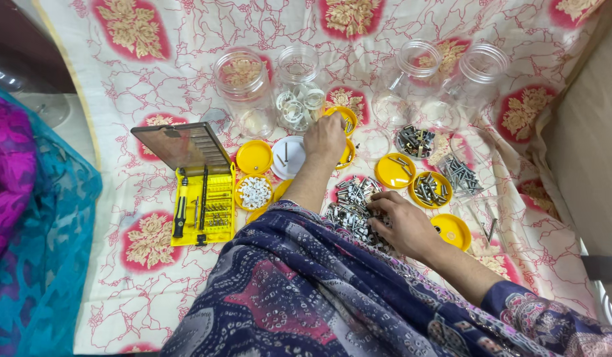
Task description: The person sorts a mixed pile of metal fasteners on a table, picking individual items and placing them into separate yellow plastic lids. A yellow toolbox and several clear jars are present on the table.
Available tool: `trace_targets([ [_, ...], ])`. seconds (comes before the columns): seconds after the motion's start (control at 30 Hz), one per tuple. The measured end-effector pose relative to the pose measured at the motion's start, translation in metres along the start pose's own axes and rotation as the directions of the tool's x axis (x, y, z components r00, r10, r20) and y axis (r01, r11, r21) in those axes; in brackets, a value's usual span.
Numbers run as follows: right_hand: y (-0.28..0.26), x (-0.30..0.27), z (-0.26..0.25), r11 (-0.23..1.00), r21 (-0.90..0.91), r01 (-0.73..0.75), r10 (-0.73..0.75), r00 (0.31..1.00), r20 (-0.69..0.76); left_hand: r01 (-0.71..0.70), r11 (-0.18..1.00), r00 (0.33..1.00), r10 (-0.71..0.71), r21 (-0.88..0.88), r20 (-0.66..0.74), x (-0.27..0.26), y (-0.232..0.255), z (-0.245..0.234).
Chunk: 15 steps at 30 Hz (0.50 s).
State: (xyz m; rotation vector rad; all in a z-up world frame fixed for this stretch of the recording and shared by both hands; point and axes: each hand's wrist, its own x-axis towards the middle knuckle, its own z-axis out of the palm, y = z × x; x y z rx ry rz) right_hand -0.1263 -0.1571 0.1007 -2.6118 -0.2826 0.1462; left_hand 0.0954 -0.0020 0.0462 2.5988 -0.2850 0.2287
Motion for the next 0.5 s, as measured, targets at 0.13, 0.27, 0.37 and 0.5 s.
trace_targets([
  [0.13, -0.002, 0.005, -0.001, 0.997, 0.026, -0.073, 0.073, 0.997, 0.015, 0.048, 0.995, 0.997, -0.053, -0.092, -0.057, -0.001, 0.002, -0.010],
  [0.27, 0.000, 0.007, -0.003, 0.997, 0.040, -0.070, 0.070, 0.998, 0.009, 0.030, 0.986, 0.996, -0.043, -0.165, -0.076, -0.008, 0.009, -0.018],
  [0.37, 0.000, 0.008, -0.001, 0.998, 0.046, -0.048, 0.048, 0.999, -0.009, 0.006, 0.981, 0.999, -0.015, -0.195, -0.042, -0.021, 0.015, -0.021],
  [0.5, -0.001, 0.009, 0.000, 1.000, -0.002, -0.027, 0.027, 0.999, -0.033, -0.011, 0.967, 1.000, 0.016, -0.254, 0.016, -0.038, 0.026, -0.025],
])
